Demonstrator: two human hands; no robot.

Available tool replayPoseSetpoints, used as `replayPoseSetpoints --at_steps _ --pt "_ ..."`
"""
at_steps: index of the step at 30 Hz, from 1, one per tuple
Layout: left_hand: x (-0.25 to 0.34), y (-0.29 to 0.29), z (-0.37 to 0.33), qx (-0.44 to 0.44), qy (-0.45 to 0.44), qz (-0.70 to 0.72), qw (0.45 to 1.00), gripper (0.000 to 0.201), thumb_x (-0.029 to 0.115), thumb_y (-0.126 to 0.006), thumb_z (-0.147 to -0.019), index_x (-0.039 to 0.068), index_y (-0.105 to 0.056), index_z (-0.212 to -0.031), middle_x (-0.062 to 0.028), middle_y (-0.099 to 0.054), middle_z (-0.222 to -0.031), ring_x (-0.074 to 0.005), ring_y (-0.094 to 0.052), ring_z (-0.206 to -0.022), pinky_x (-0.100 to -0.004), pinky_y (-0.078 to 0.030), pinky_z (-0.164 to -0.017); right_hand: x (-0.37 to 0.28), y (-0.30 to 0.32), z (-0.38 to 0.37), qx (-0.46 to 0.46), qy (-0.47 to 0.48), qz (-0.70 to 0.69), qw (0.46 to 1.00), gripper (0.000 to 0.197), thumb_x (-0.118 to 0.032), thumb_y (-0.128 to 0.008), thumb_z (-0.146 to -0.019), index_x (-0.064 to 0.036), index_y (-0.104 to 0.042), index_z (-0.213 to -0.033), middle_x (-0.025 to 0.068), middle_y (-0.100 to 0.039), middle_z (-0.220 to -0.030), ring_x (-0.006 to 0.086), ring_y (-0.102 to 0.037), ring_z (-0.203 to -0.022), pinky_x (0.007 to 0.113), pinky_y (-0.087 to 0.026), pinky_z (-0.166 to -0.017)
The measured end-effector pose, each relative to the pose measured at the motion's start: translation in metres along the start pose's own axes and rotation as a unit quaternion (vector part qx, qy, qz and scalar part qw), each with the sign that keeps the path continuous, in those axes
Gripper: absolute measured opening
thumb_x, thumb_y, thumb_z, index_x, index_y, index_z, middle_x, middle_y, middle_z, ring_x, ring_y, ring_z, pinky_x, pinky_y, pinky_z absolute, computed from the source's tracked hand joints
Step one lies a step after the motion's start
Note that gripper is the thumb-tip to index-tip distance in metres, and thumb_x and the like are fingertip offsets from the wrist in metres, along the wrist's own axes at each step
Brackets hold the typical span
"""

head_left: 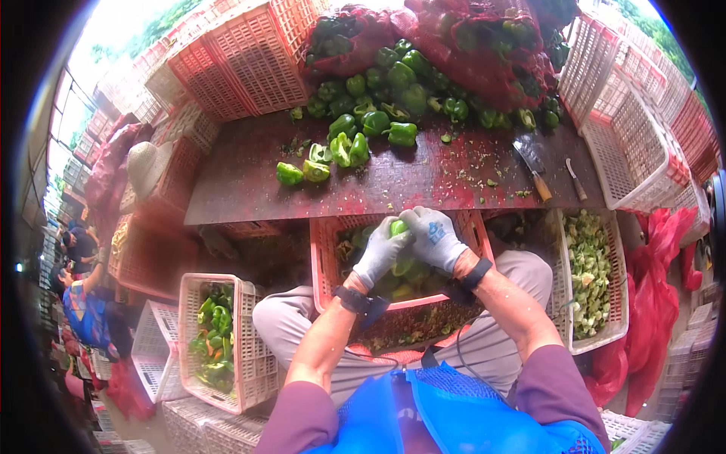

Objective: Manually seeding and chopping green bell peppers in an agricultural processing facility.

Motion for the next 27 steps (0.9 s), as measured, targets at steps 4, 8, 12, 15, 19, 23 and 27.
replayPoseSetpoints --at_steps 4,8,12,15,19,23,27 --pt "-0.015 -0.010 0.012 0.035 -0.024 -0.031 0.999 0.024 0.020 -0.068 -0.098 0.003 -0.064 -0.115 -0.0052 -0.068 -0.101 -0.0114 -0.061 -0.093 -0.0307 -0.051 -0.084 0.004 0.003 0.010 -0.071 -0.078 -0.119 0.987 0.029 -0.024 -0.073 -0.080 -0.0102 -0.064 -0.104 0.0164 -0.069 -0.095 0.0369 -0.070 -0.092 0.045 -0.056 -0.080" --pt "-0.007 -0.015 0.015 0.079 -0.079 -0.057 0.992 0.026 0.026 -0.062 -0.102 0.002 -0.065 -0.110 -0.0113 -0.069 -0.099 -0.0174 -0.063 -0.089 -0.0337 -0.050 -0.081 0.017 -0.003 0.015 -0.094 -0.176 -0.237 0.951 0.037 -0.032 -0.076 -0.080 -0.0089 -0.067 -0.108 0.0183 -0.072 -0.096 0.0364 -0.072 -0.093 0.042 -0.056 -0.081" --pt "0.001 -0.018 0.017 0.018 -0.067 -0.023 0.997 0.028 0.027 -0.058 -0.104 0.000 -0.064 -0.106 -0.0114 -0.066 -0.095 -0.0167 -0.059 -0.083 -0.0335 -0.049 -0.076 0.025 -0.011 0.030 -0.099 -0.231 -0.323 0.912 0.037 -0.029 -0.076 -0.081 -0.0069 -0.069 -0.110 0.0148 -0.074 -0.092 0.0233 -0.073 -0.084 0.035 -0.057 -0.077" --pt "-0.013 -0.012 0.018 -0.002 -0.050 0.004 0.999 0.028 0.026 -0.055 -0.105 0.000 -0.064 -0.104 -0.0085 -0.065 -0.095 -0.0139 -0.057 -0.083 -0.0330 -0.049 -0.074 0.020 -0.019 0.037 -0.087 -0.262 -0.386 0.880 0.037 -0.027 -0.077 -0.080 -0.0068 -0.070 -0.110 0.0101 -0.074 -0.088 0.0149 -0.070 -0.081 0.032 -0.056 -0.075" --pt "-0.018 -0.012 0.018 0.028 -0.055 -0.026 0.998 0.029 0.027 -0.055 -0.105 0.000 -0.065 -0.104 -0.0126 -0.067 -0.095 -0.0207 -0.059 -0.082 -0.0372 -0.050 -0.075 0.026 -0.041 0.051 -0.051 -0.318 -0.393 0.861 0.034 -0.025 -0.077 -0.079 -0.0073 -0.070 -0.108 0.0075 -0.073 -0.087 0.0111 -0.069 -0.081 0.031 -0.056 -0.076" --pt "-0.012 -0.013 0.019 0.175 -0.040 -0.158 0.971 0.029 0.029 -0.058 -0.103 0.002 -0.066 -0.106 -0.0214 -0.070 -0.095 -0.0341 -0.067 -0.087 -0.0428 -0.052 -0.078 0.014 -0.051 0.042 0.039 -0.293 -0.270 0.916 0.037 -0.035 -0.071 -0.085 -0.0090 -0.070 -0.113 0.0192 -0.074 -0.100 0.0356 -0.072 -0.095 0.042 -0.056 -0.084" --pt "-0.012 -0.012 0.020 0.289 -0.052 -0.149 0.944 0.031 0.030 -0.059 -0.104 -0.001 -0.066 -0.101 -0.0185 -0.070 -0.088 -0.0279 -0.068 -0.082 -0.0406 -0.052 -0.076 0.011 -0.047 0.030 0.048 -0.299 -0.272 0.913 0.036 -0.034 -0.069 -0.087 -0.0094 -0.070 -0.114 0.0197 -0.074 -0.103 0.0384 -0.071 -0.099 0.044 -0.056 -0.084"
Point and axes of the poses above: each hand's wrist, its own z-axis away from the middle knuckle, its own y-axis out of the back of the hand, x = y × z, the point moved 5 cm from there along -z, towards the middle knuckle
